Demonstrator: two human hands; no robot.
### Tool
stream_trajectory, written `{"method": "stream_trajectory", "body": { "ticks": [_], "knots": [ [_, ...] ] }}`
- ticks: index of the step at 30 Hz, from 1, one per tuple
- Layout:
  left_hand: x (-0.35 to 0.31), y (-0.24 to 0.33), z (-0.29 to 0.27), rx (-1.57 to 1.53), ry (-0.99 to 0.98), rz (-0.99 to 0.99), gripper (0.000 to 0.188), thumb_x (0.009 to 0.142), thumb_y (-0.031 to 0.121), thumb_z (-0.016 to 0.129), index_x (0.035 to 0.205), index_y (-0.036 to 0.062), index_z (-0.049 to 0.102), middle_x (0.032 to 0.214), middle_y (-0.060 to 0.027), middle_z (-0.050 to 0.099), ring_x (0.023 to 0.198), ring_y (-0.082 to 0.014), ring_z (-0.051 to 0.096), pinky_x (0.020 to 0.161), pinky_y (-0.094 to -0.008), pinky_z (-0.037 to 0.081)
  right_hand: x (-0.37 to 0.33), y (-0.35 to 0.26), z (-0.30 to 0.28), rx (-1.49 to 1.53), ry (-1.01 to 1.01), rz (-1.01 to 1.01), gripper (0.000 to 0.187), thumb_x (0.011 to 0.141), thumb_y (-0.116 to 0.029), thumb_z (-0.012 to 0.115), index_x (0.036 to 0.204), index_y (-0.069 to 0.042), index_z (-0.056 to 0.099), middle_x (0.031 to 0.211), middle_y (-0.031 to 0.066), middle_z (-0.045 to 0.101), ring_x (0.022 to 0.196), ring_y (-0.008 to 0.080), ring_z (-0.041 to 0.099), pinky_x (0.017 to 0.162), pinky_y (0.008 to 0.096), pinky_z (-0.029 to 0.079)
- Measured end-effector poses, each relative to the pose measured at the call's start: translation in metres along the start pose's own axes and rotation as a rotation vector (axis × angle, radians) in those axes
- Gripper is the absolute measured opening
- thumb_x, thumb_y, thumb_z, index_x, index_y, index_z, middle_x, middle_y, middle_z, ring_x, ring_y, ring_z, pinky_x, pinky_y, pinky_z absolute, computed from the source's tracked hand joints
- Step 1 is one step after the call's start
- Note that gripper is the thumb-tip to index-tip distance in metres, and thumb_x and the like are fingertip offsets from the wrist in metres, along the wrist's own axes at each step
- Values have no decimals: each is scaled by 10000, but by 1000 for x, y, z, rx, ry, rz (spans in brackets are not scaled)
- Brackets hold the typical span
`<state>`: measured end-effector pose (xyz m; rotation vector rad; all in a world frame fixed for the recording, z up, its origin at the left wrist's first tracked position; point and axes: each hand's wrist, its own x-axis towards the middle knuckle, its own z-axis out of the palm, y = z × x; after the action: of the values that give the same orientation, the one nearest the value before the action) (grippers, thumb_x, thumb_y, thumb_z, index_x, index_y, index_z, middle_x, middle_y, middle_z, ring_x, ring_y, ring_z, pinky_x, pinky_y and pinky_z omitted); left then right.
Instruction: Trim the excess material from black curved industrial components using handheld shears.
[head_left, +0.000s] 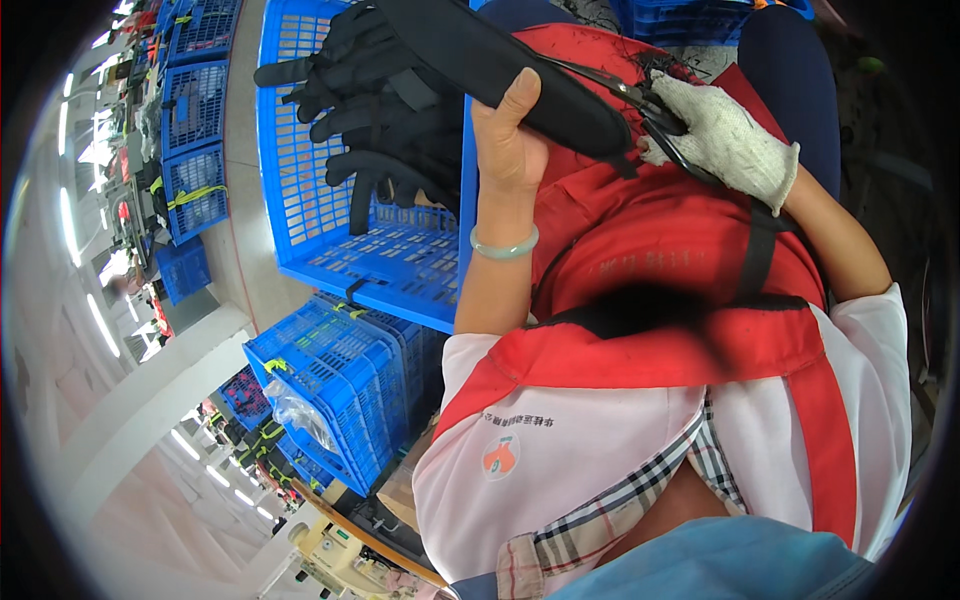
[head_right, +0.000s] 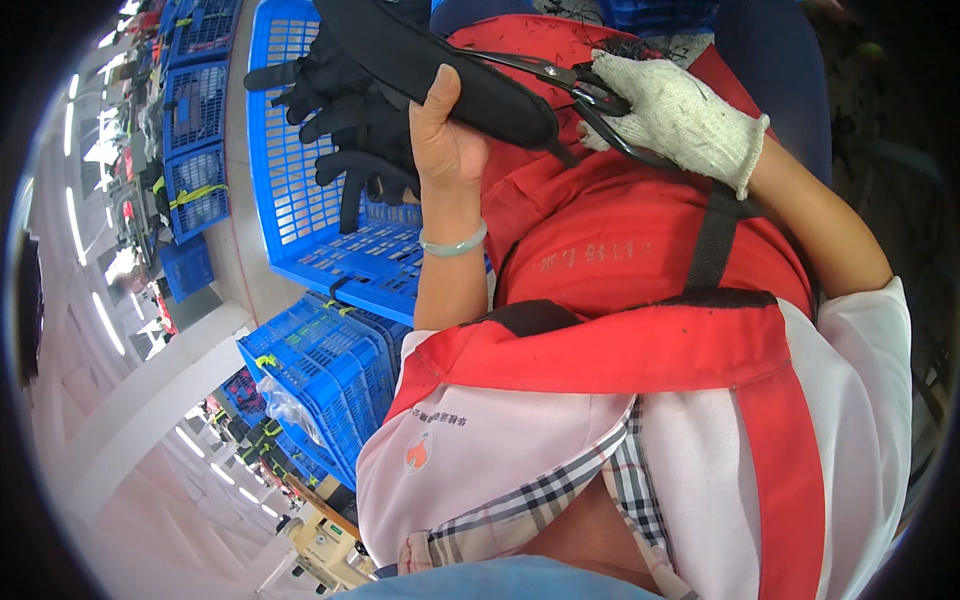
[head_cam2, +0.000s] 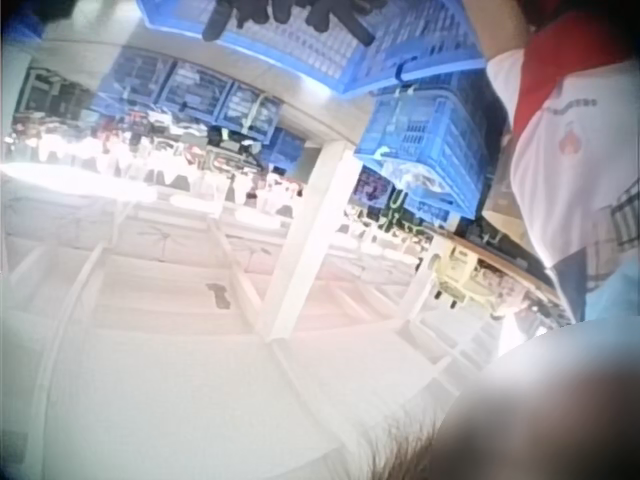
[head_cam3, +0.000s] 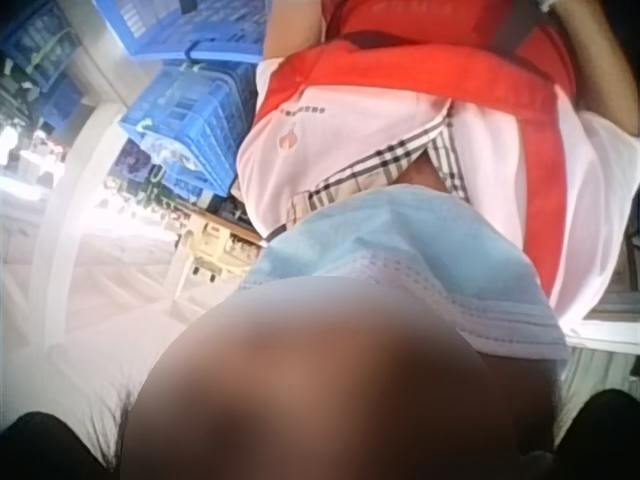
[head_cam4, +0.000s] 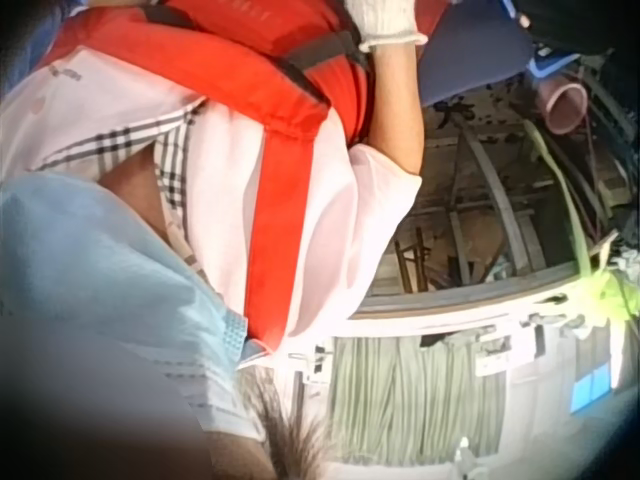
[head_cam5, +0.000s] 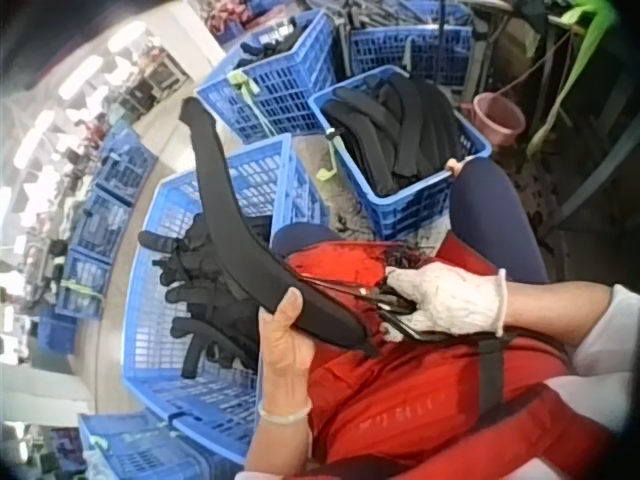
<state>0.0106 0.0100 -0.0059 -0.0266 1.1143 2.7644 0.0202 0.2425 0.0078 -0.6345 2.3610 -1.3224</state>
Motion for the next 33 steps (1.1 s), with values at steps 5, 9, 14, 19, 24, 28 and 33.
{"method": "stream_trajectory", "body": {
  "ticks": [5,9,14,19,24,28,33],
  "knots": [
    [4,-6,-6,72,-24,78,303,819,-5,700,1098,45,593,1010,-41,637,943,-185,618,918,-344,495,5,-6,2,-218,75,-2,452,782,-343,747,1038,-27,548,774,177,638,737,352,642,643,423,486],
    [3,-10,-4,99,-23,61,312,807,-29,703,1091,56,605,1011,-33,637,948,-183,620,908,-351,501,7,6,6,-304,141,-42,523,759,-358,760,1108,-36,541,800,192,641,759,370,640,658,431,487],
    [1,-10,-6,77,0,69,313,809,-26,702,1096,56,606,1007,-42,644,946,-193,628,910,-358,506,11,0,6,-184,65,1,437,796,-321,729,1068,-21,565,799,187,644,755,362,641,658,415,486],
    [10,6,-17,3,-16,33,267,842,4,671,1097,30,597,1006,-66,651,947,-211,634,921,-364,505,9,-7,6,-215,99,7,395,816,-300,709,1051,-14,572,796,189,641,750,362,639,651,415,485],
    [10,-6,-10,50,-25,58,295,829,-13,679,1108,43,599,998,-53,649,941,-197,632,921,-356,504,10,8,18,-371,203,2,385,844,-284,669,1101,-15,570,807,198,632,778,371,632,665,427,490],
    [9,-6,-14,67,-42,52,323,822,-29,683,1120,55,593,1002,-35,646,949,-183,625,928,-351,498,14,9,16,-347,149,5,427,852,-289,651,1157,-7,554,827,209,632,806,375,631,688,437,494],
    [4,-10,-10,42,-27,49,317,827,-22,680,1122,55,592,1007,-32,647,955,-186,626,928,-357,499,14,9,14,-355,207,-38,437,851,-291,654,1162,-1,556,833,212,633,801,376,630,684,436,495]
  ]
}}
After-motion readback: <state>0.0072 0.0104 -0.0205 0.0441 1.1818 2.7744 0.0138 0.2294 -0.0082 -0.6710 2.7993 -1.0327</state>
